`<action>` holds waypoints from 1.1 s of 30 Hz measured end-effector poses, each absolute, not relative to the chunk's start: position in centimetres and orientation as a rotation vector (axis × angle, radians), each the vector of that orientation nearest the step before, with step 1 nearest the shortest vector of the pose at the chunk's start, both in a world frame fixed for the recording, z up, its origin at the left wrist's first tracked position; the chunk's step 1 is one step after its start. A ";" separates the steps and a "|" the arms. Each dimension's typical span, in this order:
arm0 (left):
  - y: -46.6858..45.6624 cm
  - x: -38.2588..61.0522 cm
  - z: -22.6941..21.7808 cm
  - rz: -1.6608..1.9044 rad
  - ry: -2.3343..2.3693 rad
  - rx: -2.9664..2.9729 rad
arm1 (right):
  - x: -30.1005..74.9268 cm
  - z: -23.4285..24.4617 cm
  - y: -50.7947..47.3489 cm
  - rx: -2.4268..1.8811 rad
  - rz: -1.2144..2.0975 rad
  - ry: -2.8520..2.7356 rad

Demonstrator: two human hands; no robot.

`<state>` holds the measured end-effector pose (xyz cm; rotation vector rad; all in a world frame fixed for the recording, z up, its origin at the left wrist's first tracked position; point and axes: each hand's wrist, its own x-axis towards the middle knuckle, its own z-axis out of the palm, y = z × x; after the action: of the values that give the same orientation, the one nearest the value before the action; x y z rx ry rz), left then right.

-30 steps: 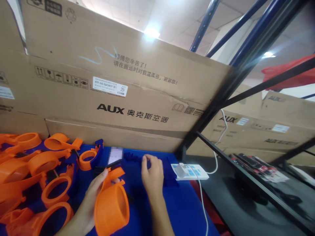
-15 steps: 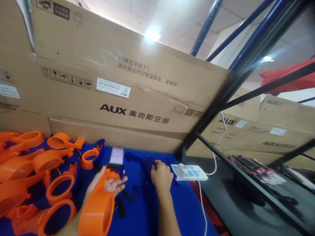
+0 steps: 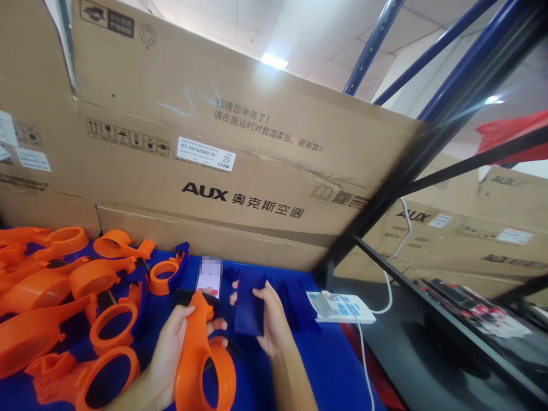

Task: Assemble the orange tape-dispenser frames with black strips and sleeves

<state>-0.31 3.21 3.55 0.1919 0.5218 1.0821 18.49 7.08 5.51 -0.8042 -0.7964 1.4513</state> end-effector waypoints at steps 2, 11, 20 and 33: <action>3.3 -0.2 3.4 1.069 0.535 0.238 | 18.1 5.7 6.8 -0.754 1.494 -0.800; 4.3 -0.2 1.3 1.165 0.778 0.311 | 17.4 6.8 5.4 -0.669 1.587 -1.081; 4.2 0.7 2.1 1.228 0.731 0.264 | 18.2 7.2 4.6 -0.743 1.634 -1.269; 4.4 0.9 2.8 1.276 0.535 0.327 | 18.7 7.7 4.4 -0.899 1.307 -1.621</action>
<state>0.95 4.40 2.82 0.3267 0.5350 1.2761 18.73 4.39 7.71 -0.8989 -1.6210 1.3067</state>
